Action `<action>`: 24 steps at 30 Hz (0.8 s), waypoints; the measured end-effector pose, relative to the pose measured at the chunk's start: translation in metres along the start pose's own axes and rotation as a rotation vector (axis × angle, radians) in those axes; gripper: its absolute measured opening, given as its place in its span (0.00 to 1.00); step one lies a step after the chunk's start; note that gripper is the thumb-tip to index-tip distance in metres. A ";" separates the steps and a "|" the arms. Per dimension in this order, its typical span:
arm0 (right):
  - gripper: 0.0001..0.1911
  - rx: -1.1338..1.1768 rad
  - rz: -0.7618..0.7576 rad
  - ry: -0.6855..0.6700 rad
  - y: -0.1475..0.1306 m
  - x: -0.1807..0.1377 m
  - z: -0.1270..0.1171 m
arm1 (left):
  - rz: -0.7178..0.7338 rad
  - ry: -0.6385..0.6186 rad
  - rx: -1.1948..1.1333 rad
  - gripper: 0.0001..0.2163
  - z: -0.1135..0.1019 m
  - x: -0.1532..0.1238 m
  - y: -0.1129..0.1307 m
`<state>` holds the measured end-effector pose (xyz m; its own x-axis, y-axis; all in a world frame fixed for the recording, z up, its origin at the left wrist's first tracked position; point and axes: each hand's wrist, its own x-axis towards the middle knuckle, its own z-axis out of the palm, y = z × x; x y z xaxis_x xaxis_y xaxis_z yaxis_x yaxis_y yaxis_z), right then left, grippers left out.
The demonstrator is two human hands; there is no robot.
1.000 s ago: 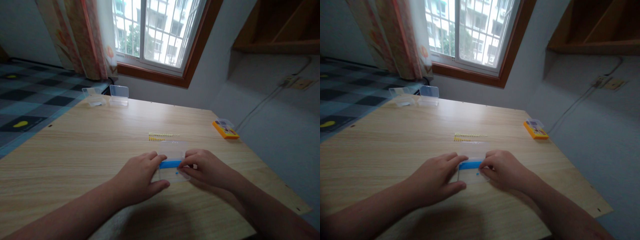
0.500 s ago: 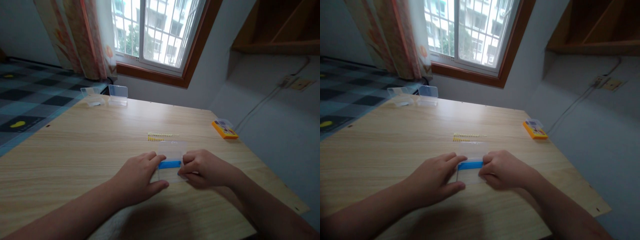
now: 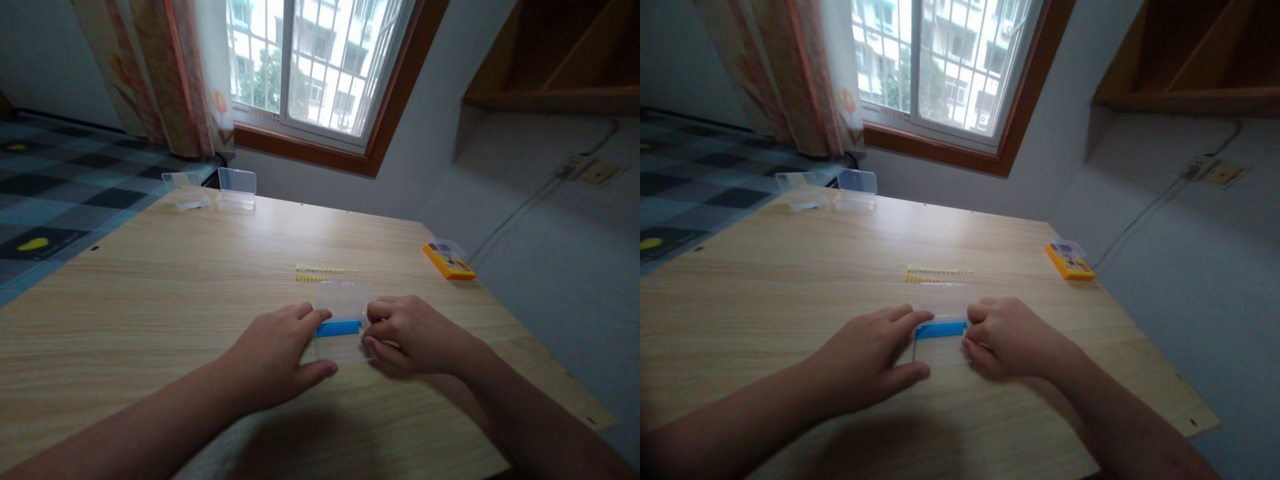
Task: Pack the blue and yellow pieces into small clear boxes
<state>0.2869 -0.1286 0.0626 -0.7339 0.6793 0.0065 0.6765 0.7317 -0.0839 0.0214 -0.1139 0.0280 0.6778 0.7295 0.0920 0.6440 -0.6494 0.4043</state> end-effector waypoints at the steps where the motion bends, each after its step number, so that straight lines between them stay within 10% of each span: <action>1: 0.15 -0.011 0.004 0.004 0.000 0.000 0.000 | 0.001 0.004 0.002 0.26 0.000 0.000 0.000; 24: 0.15 -0.046 0.001 0.042 0.010 0.000 0.004 | 0.000 0.012 -0.003 0.27 0.001 0.000 0.000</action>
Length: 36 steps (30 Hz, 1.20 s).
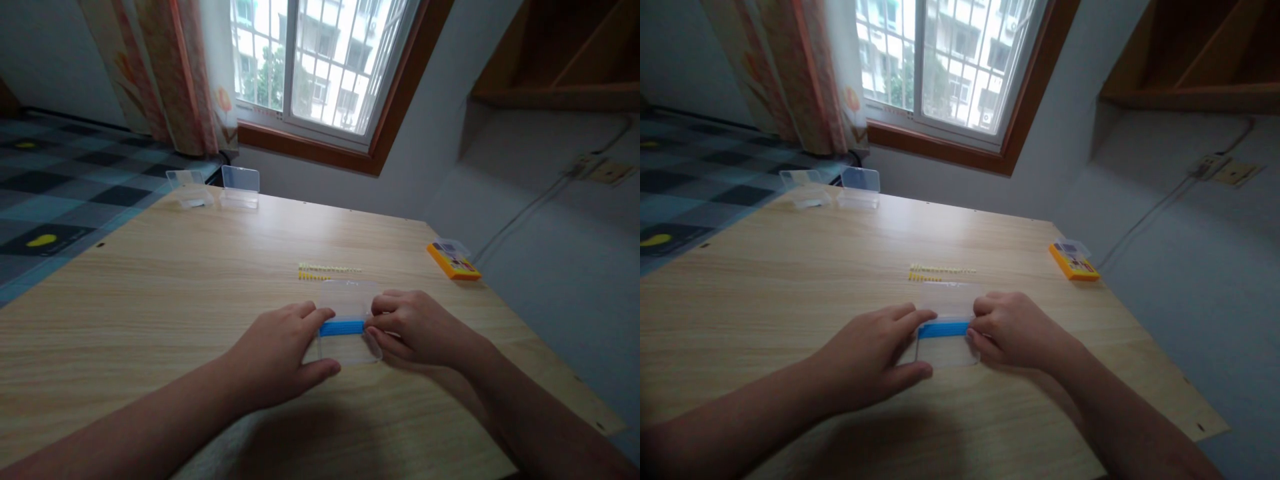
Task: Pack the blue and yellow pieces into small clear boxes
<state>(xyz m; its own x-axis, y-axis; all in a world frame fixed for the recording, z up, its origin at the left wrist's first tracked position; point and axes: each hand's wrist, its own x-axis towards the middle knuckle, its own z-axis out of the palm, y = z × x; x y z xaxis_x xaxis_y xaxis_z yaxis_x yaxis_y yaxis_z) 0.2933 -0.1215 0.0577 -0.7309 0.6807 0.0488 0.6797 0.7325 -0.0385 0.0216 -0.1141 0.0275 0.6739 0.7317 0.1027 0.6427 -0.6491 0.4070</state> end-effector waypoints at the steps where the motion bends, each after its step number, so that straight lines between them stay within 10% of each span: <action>1: 0.15 0.003 -0.001 0.000 0.000 0.000 0.000 | 0.001 0.005 0.001 0.27 0.000 0.000 0.000; 9: 0.15 0.001 -0.081 0.063 0.002 -0.003 -0.003 | 0.009 -0.001 -0.009 0.27 0.000 0.000 -0.001; 16: 0.20 0.133 0.067 0.671 0.006 -0.007 0.000 | 0.009 -0.005 -0.004 0.26 0.000 0.000 -0.001; 30: 0.25 0.693 0.251 0.566 0.013 0.022 0.034 | 0.070 0.097 0.102 0.14 0.003 -0.001 0.000; 36: 0.16 0.697 0.123 0.531 0.021 0.020 0.030 | 0.229 0.336 0.267 0.30 0.011 -0.005 -0.002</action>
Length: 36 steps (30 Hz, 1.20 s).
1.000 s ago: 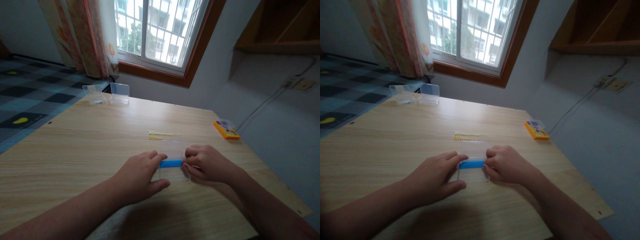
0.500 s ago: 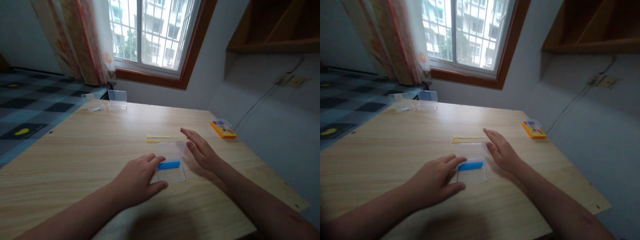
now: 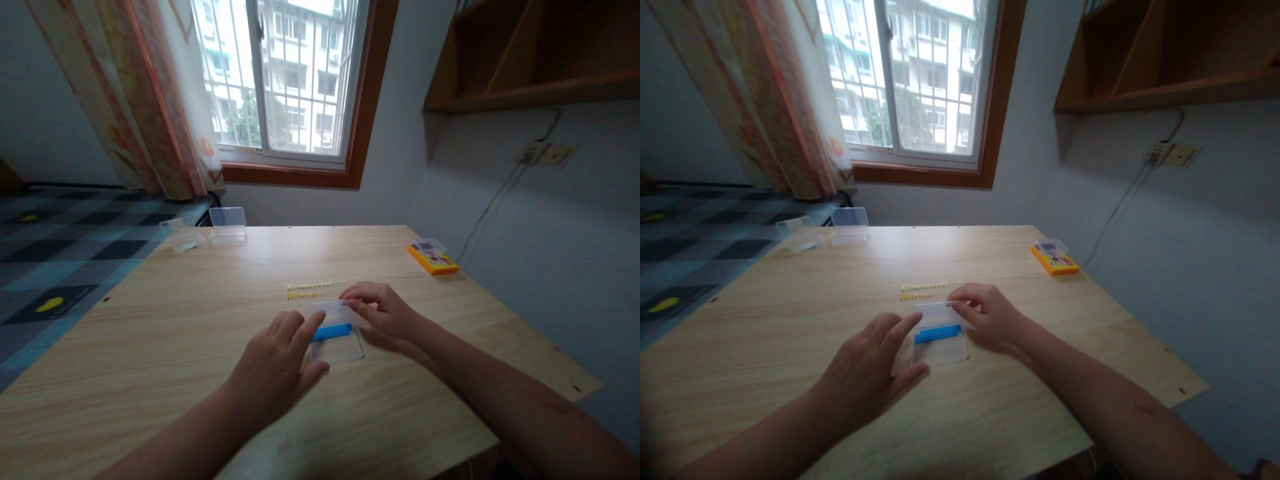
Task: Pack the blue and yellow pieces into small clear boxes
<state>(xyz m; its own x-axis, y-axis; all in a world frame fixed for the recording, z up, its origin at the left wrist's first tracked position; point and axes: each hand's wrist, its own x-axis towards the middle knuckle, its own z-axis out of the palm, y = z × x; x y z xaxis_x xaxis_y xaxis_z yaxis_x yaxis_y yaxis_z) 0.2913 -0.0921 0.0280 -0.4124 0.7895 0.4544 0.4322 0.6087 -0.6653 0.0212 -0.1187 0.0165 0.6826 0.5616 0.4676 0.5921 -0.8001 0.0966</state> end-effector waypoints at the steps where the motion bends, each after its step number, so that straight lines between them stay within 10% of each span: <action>1: 0.15 0.011 -0.036 -0.006 0.001 0.000 -0.001 | 0.020 0.030 0.031 0.33 0.000 0.000 0.000; 8: 0.09 0.157 -0.036 -0.132 0.001 0.001 -0.005 | 0.077 0.185 0.133 0.32 0.001 0.000 -0.002; 19: 0.12 0.104 -0.025 -0.359 -0.003 -0.001 -0.001 | -0.157 -0.041 -0.337 0.08 0.002 0.003 -0.014; 36: 0.16 0.052 0.014 -0.397 0.000 -0.005 0.005 | -0.374 -0.133 -0.735 0.13 0.013 0.012 -0.021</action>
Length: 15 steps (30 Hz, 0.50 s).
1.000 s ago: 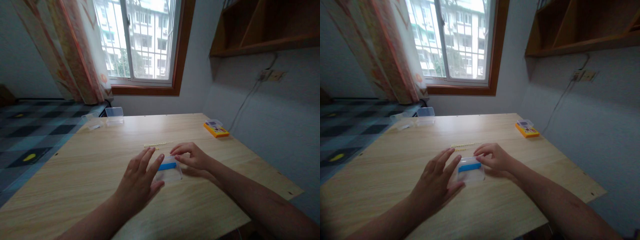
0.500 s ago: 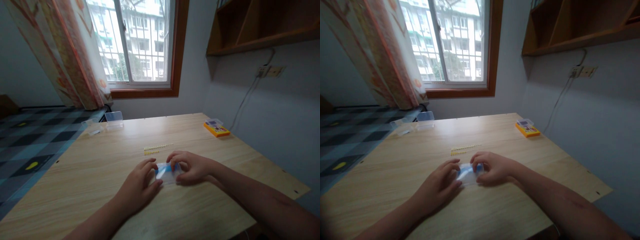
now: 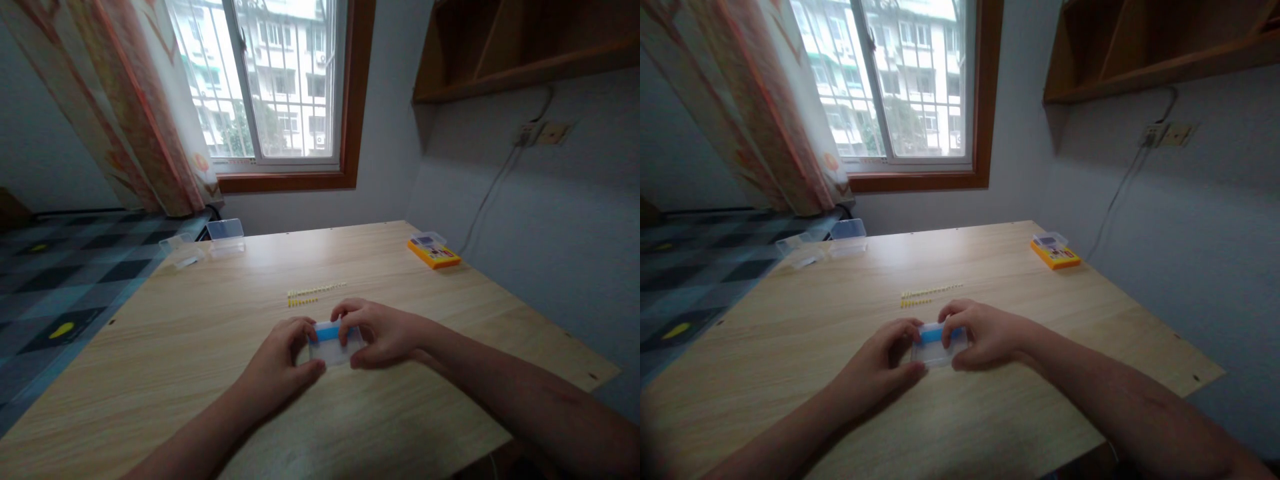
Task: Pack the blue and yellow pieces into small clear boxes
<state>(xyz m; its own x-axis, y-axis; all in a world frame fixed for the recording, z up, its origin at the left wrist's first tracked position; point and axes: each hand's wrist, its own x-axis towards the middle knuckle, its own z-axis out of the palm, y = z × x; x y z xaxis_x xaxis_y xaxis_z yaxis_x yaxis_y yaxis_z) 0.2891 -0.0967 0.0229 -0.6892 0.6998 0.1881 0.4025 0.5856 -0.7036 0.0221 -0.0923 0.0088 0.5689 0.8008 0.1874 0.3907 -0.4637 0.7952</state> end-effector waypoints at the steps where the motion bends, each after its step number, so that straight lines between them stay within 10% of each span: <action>1: 0.16 0.011 -0.001 0.002 0.001 0.001 0.001 | -0.003 0.003 -0.012 0.13 0.000 0.001 -0.001; 15: 0.17 0.053 0.017 0.007 0.008 0.004 0.004 | -0.020 -0.021 -0.034 0.12 0.000 0.004 -0.004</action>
<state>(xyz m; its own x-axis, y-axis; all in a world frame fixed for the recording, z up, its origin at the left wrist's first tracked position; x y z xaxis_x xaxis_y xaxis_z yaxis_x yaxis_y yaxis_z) 0.2876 -0.0908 0.0154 -0.6779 0.7126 0.1808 0.3812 0.5510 -0.7424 0.0229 -0.0869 0.0063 0.5763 0.8015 0.1597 0.3775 -0.4344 0.8178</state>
